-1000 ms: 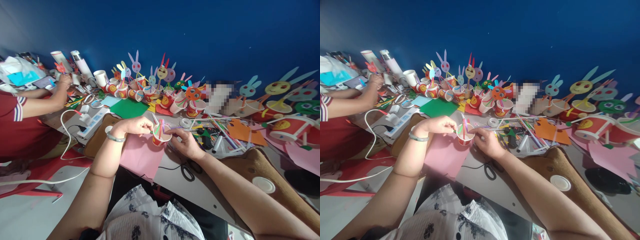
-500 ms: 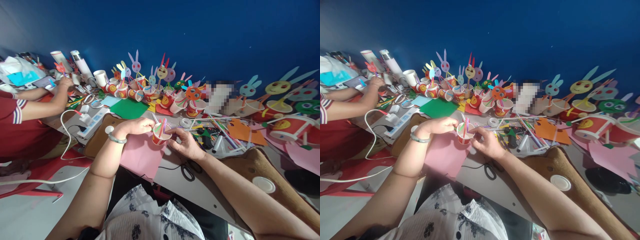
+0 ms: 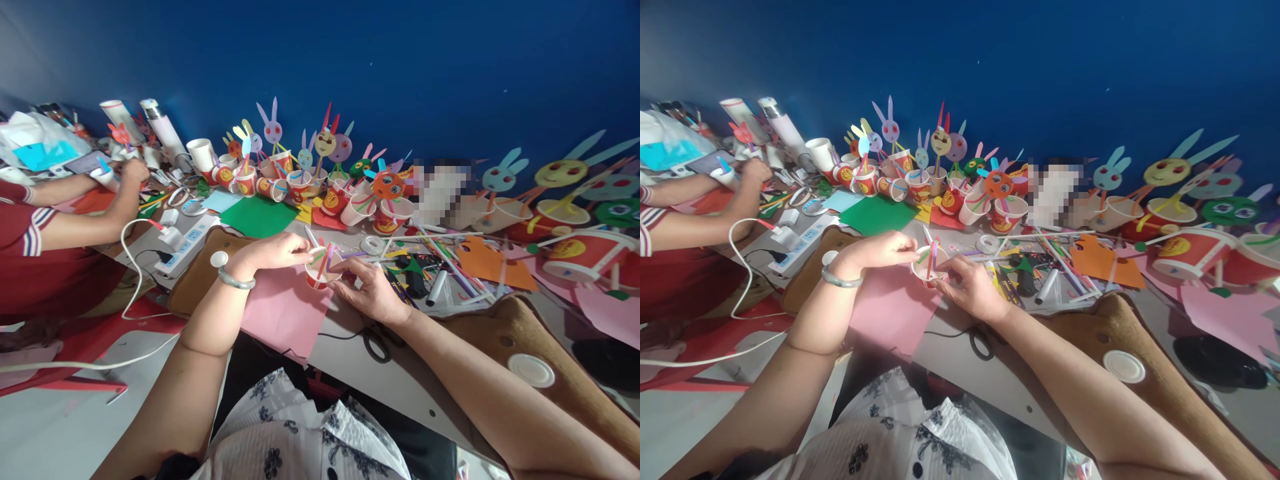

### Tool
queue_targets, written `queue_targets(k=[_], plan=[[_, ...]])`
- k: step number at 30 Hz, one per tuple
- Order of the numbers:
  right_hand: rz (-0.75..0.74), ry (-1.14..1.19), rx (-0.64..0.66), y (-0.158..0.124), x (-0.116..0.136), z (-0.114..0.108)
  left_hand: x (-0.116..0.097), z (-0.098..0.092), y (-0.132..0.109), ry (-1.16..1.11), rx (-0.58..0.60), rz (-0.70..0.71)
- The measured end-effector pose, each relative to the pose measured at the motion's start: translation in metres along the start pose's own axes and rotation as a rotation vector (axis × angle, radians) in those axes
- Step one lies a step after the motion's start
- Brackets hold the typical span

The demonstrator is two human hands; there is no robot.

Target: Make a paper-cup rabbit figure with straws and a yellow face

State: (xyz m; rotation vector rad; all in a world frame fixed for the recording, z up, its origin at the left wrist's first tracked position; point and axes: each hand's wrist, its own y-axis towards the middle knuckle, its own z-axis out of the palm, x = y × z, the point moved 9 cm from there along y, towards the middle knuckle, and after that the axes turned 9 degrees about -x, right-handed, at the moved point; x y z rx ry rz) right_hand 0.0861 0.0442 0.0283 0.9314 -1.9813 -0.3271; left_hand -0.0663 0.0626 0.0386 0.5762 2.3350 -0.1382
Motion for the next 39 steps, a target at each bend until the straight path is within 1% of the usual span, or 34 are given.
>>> queue_targets(k=[3,6,8,11,20,23,27,31,35,39], plan=[[-0.025,-0.007,0.016,-0.001,0.0,0.002,-0.001,-0.004,-0.001,-0.104,-0.078,0.017],[-0.079,-0.018,0.013,-0.003,0.001,0.003,-0.008,-0.004,-0.003,-0.137,-0.071,0.047],[-0.122,-0.025,0.006,-0.004,0.003,0.002,-0.016,-0.003,-0.004,-0.09,-0.04,0.087],[-0.149,-0.015,0.011,-0.004,0.005,0.002,-0.026,-0.001,-0.006,-0.033,-0.005,0.129],[-0.186,0.046,0.023,-0.002,0.012,0.0,-0.029,0.011,-0.007,0.138,0.01,0.093],[-0.18,0.052,0.039,-0.001,0.013,0.001,-0.032,0.01,-0.007,0.197,-0.043,0.093],[-0.203,0.05,0.017,-0.001,0.016,-0.001,-0.035,0.009,-0.004,0.239,-0.145,0.15],[-0.191,0.045,0.023,-0.001,0.014,-0.001,-0.035,0.011,-0.002,0.161,-0.218,0.203],[-0.171,0.033,0.038,-0.002,0.011,0.0,-0.033,0.013,0.0,0.051,-0.205,0.216],[-0.175,0.029,0.028,-0.003,0.01,0.0,-0.032,0.011,0.0,0.057,-0.197,0.194]])
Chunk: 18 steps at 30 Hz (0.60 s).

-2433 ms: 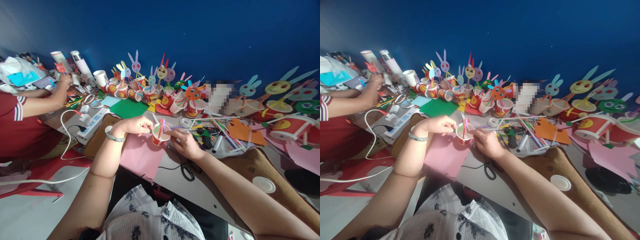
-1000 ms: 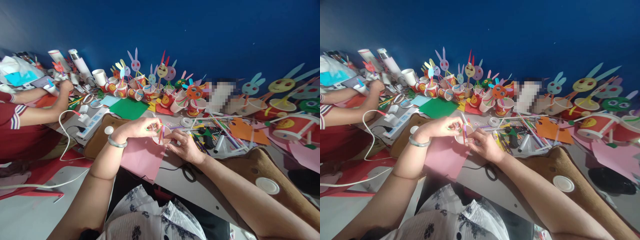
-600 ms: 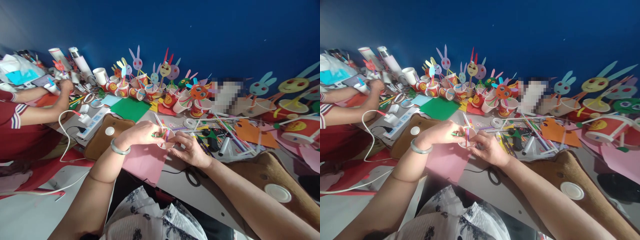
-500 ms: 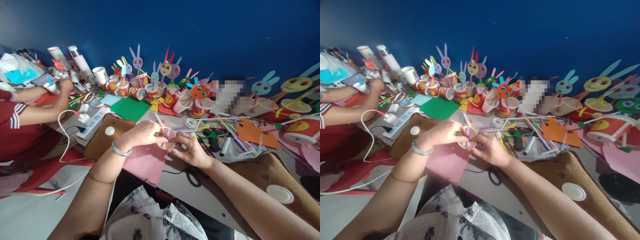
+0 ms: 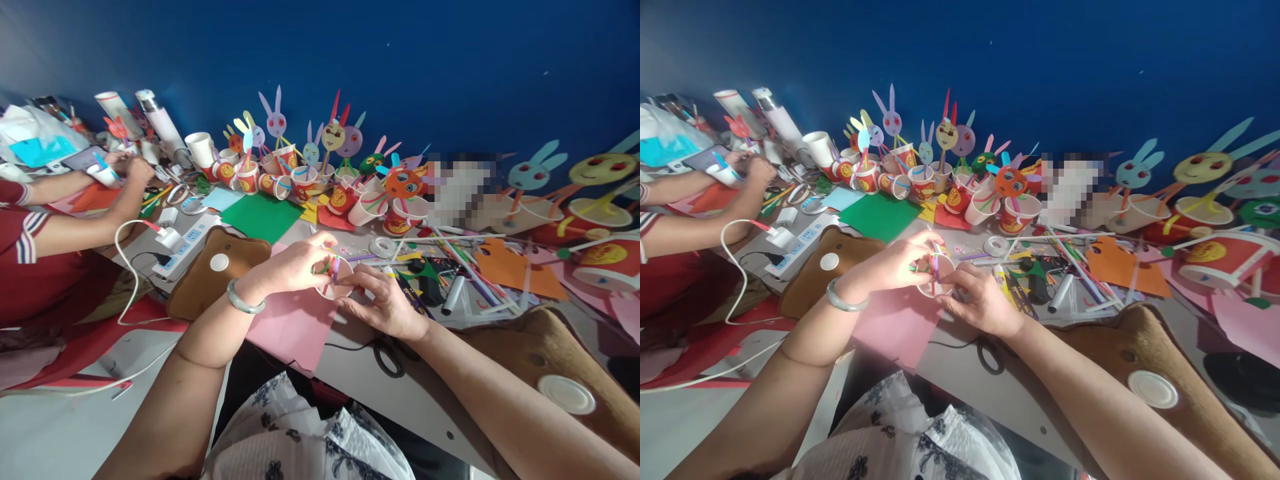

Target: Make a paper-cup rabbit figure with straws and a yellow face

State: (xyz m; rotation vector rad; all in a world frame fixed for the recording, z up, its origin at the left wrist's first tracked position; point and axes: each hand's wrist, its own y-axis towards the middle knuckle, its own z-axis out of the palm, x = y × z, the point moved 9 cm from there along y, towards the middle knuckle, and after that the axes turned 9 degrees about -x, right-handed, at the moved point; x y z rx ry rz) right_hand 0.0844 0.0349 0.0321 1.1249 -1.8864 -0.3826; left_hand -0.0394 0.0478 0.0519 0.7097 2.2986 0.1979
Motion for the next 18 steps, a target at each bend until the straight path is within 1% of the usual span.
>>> queue_targets(k=[3,10,18], plan=[[-0.012,-0.001,-0.009,-0.0011,0.0008,0.0002,-0.0006,-0.0014,-0.0003,0.021,-0.011,0.005],[-0.008,-0.018,-0.012,-0.0007,0.0009,0.0001,-0.0042,-0.0016,-0.001,0.043,-0.054,0.064],[-0.002,-0.025,-0.027,0.0001,0.0009,-0.0012,-0.005,-0.002,-0.0008,0.041,-0.057,0.036]])
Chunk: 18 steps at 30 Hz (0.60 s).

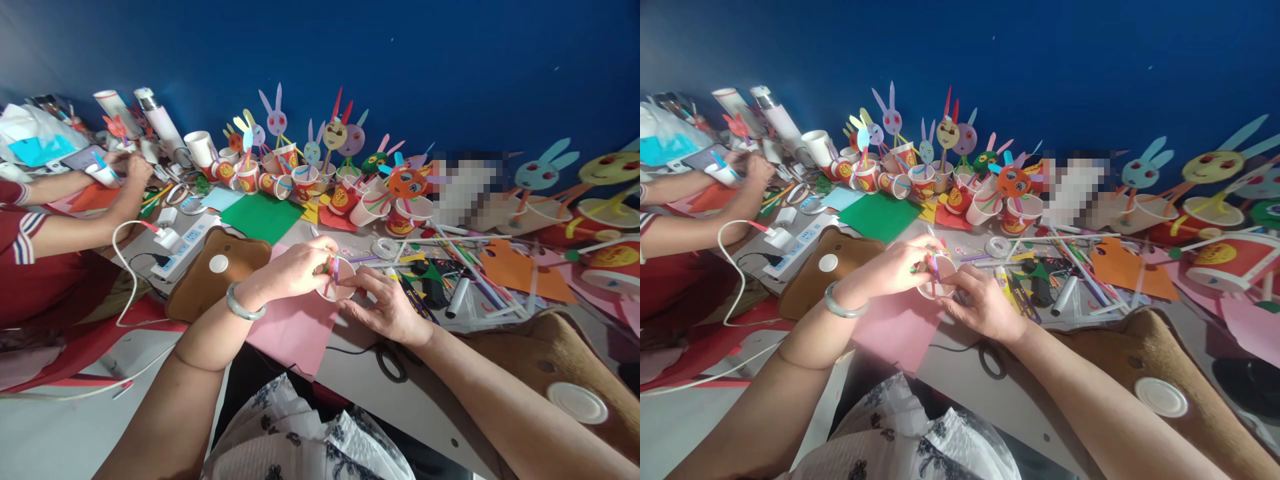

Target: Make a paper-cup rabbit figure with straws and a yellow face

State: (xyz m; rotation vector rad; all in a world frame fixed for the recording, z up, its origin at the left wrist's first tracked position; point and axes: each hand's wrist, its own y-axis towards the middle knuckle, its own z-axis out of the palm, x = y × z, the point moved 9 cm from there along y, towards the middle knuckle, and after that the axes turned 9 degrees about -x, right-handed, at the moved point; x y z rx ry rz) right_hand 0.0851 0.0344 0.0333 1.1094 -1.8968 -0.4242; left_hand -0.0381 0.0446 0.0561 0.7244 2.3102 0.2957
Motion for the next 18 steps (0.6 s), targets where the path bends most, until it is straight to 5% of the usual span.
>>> queue_targets(k=[18], plan=[[0.031,-0.045,0.006,-0.0012,-0.0025,-0.0004,0.0065,0.0019,0.0004,0.033,-0.035,-0.106]])
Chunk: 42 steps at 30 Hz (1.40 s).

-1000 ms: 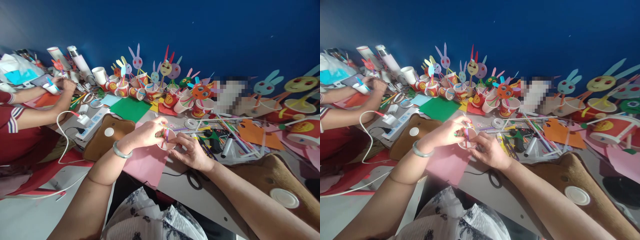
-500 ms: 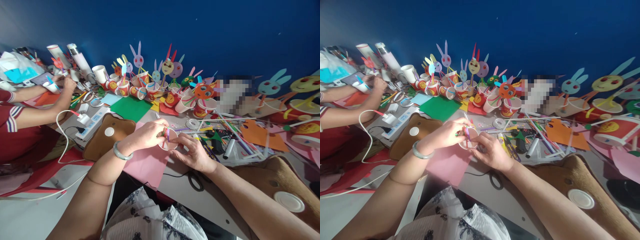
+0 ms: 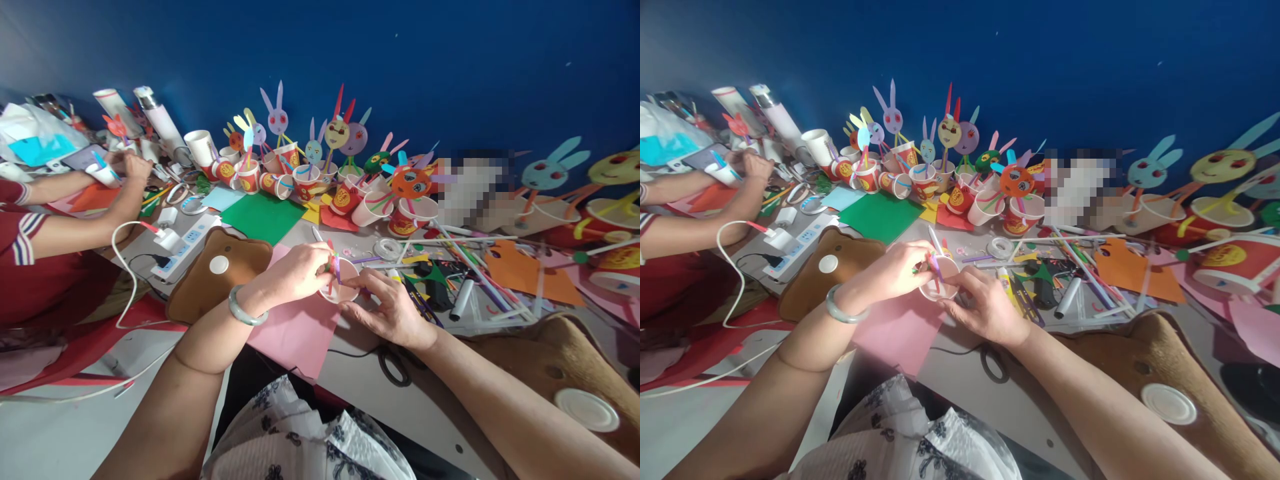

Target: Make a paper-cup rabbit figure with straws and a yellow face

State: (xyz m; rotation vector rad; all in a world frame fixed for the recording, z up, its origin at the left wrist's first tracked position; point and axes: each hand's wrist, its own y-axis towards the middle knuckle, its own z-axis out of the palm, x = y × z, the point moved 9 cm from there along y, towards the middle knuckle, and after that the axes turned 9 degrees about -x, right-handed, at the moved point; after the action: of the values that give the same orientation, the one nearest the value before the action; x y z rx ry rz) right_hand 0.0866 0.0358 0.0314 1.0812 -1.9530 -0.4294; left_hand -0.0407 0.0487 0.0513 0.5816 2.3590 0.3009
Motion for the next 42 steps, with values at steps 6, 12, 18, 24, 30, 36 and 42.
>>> queue_targets(k=[6,12,18,24,30,36,42], plan=[[0.008,-0.011,0.009,-0.002,-0.002,0.001,0.0,0.001,0.0,0.031,-0.011,-0.019],[0.023,-0.014,0.016,-0.003,-0.005,0.001,-0.001,0.0,0.0,0.04,-0.047,-0.009],[-0.028,-0.022,0.005,-0.002,0.002,0.001,0.0,-0.002,-0.002,-0.007,-0.035,-0.013],[-0.065,-0.051,-0.013,-0.003,0.005,0.0,0.001,-0.003,-0.002,-0.024,-0.053,-0.034],[-0.059,-0.06,-0.003,-0.004,0.005,0.001,0.001,-0.002,-0.002,0.018,-0.048,-0.065],[-0.05,-0.055,0.001,-0.002,0.008,0.001,0.001,-0.003,-0.002,0.083,-0.078,-0.036],[-0.062,-0.066,-0.005,-0.004,0.008,0.001,-0.001,-0.005,-0.002,0.109,-0.11,-0.018]])
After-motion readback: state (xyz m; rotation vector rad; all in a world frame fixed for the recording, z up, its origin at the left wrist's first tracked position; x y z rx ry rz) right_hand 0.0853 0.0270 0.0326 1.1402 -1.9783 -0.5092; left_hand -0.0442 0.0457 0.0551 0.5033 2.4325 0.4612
